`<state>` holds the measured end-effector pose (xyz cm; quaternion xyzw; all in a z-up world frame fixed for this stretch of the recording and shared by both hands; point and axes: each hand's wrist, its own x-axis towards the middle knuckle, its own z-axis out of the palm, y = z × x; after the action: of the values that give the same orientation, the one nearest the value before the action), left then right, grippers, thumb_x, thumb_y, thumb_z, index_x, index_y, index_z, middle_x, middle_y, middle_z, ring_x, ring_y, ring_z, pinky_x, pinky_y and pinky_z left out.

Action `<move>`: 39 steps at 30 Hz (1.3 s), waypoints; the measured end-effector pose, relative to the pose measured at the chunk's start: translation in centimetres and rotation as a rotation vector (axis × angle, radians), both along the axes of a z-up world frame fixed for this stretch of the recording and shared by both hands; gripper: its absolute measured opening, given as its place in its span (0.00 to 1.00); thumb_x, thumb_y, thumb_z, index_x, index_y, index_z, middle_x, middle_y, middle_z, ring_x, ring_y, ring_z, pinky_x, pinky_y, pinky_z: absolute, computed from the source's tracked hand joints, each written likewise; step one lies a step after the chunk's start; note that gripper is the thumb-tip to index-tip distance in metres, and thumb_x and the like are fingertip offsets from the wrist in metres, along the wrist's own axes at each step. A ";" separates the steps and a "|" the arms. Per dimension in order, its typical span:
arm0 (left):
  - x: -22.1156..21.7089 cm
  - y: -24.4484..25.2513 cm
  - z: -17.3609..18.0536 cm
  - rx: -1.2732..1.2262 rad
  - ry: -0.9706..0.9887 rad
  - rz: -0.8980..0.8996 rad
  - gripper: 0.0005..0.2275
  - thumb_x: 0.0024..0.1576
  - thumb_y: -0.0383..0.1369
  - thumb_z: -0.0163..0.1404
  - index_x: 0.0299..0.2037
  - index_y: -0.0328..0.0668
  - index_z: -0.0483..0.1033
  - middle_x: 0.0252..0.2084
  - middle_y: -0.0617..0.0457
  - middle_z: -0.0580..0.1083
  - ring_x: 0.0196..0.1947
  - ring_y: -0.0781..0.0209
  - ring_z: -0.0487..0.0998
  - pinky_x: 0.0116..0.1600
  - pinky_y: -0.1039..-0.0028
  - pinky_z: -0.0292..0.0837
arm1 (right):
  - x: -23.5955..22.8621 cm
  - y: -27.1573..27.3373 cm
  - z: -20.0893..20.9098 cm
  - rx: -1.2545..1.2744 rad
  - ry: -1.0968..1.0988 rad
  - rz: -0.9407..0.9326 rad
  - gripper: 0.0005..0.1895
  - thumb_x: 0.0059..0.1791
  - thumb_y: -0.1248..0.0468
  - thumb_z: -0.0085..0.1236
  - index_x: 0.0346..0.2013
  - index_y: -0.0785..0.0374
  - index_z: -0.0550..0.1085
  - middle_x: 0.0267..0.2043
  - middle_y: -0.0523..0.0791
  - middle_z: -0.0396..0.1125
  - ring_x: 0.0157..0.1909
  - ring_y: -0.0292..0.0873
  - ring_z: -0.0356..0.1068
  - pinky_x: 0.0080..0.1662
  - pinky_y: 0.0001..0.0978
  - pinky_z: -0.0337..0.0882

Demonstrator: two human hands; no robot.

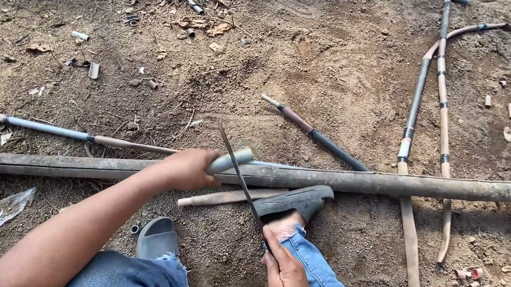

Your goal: Sawing a PVC pipe using a handheld hacksaw blade while sitting on the ground in an outdoor area.

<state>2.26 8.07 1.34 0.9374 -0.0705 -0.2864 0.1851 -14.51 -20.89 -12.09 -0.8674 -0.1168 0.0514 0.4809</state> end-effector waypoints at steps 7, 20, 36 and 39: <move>0.0 -0.3 1.2 -0.056 -0.032 0.095 0.19 0.61 0.38 0.59 0.62 0.51 0.74 0.47 0.51 0.83 0.34 0.66 0.84 0.44 0.75 0.84 | 0.7 0.2 -0.3 -0.053 -0.026 0.030 0.36 0.58 0.65 0.47 0.79 0.34 0.54 0.33 0.38 0.74 0.35 0.33 0.73 0.40 0.24 0.80; 0.1 0.3 -0.2 -0.089 0.030 0.162 0.18 0.61 0.39 0.59 0.60 0.49 0.75 0.50 0.50 0.82 0.47 0.60 0.85 0.58 0.69 0.84 | 0.6 0.7 1.3 -0.264 -0.079 0.112 0.39 0.56 0.68 0.44 0.81 0.46 0.47 0.33 0.41 0.77 0.34 0.38 0.77 0.40 0.29 0.81; -0.9 -0.3 -0.7 -0.174 0.126 0.151 0.26 0.55 0.34 0.62 0.66 0.49 0.75 0.55 0.47 0.82 0.51 0.55 0.84 0.58 0.65 0.83 | 1.3 -0.2 -3.3 -0.315 0.036 0.116 0.43 0.55 0.67 0.45 0.82 0.39 0.43 0.34 0.38 0.78 0.34 0.37 0.78 0.39 0.32 0.80; -1.6 -1.3 0.6 -0.108 0.085 0.037 0.23 0.59 0.38 0.59 0.66 0.47 0.74 0.57 0.47 0.81 0.50 0.55 0.85 0.59 0.65 0.82 | 2.3 -0.4 -4.9 -0.356 -0.026 0.119 0.41 0.57 0.62 0.44 0.82 0.47 0.39 0.32 0.45 0.78 0.31 0.40 0.77 0.36 0.34 0.82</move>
<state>0.62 6.75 1.94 0.9142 -0.0604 -0.3183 0.2434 -12.25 -21.29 -16.96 -0.9310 -0.1634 0.0885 0.3143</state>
